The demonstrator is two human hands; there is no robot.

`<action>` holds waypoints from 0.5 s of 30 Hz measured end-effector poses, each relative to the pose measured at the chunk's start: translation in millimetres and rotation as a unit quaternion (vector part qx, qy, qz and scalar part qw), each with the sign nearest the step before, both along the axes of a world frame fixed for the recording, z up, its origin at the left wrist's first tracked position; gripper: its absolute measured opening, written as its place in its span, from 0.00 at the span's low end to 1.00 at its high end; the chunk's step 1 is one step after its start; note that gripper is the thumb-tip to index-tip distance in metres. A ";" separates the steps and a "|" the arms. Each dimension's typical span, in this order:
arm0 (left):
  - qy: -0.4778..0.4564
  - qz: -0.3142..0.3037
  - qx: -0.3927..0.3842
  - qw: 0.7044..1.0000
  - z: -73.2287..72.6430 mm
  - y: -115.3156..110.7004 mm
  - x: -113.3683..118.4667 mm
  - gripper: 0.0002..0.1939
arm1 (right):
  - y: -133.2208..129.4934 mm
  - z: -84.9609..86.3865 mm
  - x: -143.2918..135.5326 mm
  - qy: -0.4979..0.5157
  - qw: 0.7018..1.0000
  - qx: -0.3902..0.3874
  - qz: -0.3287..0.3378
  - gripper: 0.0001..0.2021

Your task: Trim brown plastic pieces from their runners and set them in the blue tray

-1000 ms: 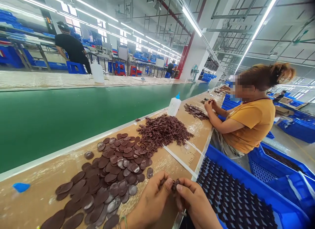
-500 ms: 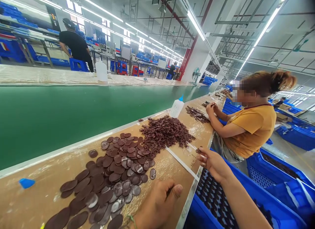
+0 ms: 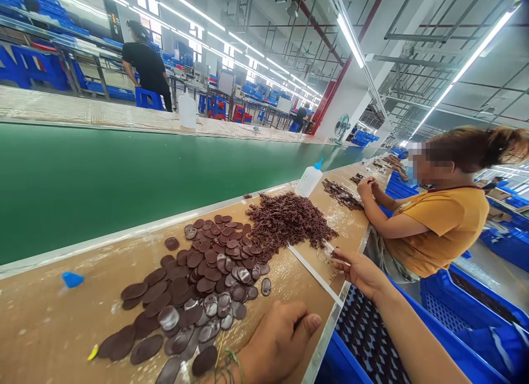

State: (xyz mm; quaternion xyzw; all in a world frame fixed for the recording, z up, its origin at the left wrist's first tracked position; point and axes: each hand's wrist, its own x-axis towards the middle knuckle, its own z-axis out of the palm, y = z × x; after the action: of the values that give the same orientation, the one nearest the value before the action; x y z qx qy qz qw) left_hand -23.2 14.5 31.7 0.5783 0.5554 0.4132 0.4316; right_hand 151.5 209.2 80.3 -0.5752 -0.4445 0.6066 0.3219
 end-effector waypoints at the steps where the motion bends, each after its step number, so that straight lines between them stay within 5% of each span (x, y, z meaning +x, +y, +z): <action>1: 0.001 -0.001 0.000 1.000 0.9 0.1 -0.3 0.25 | 0.2 0.0 0.0 -0.002 1.000 -0.001 0.000 0.05; 15: 0.025 -0.003 -0.007 1.000 4.0 -0.9 -0.9 0.25 | 0.8 2.4 0.0 0.012 1.000 0.015 0.020 0.04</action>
State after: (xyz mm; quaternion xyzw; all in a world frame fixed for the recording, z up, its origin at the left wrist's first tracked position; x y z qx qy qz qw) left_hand -24.1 13.6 35.7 0.5876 0.5670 0.3934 0.4225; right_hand 151.4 210.0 82.7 -0.5541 -0.4609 0.6130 0.3236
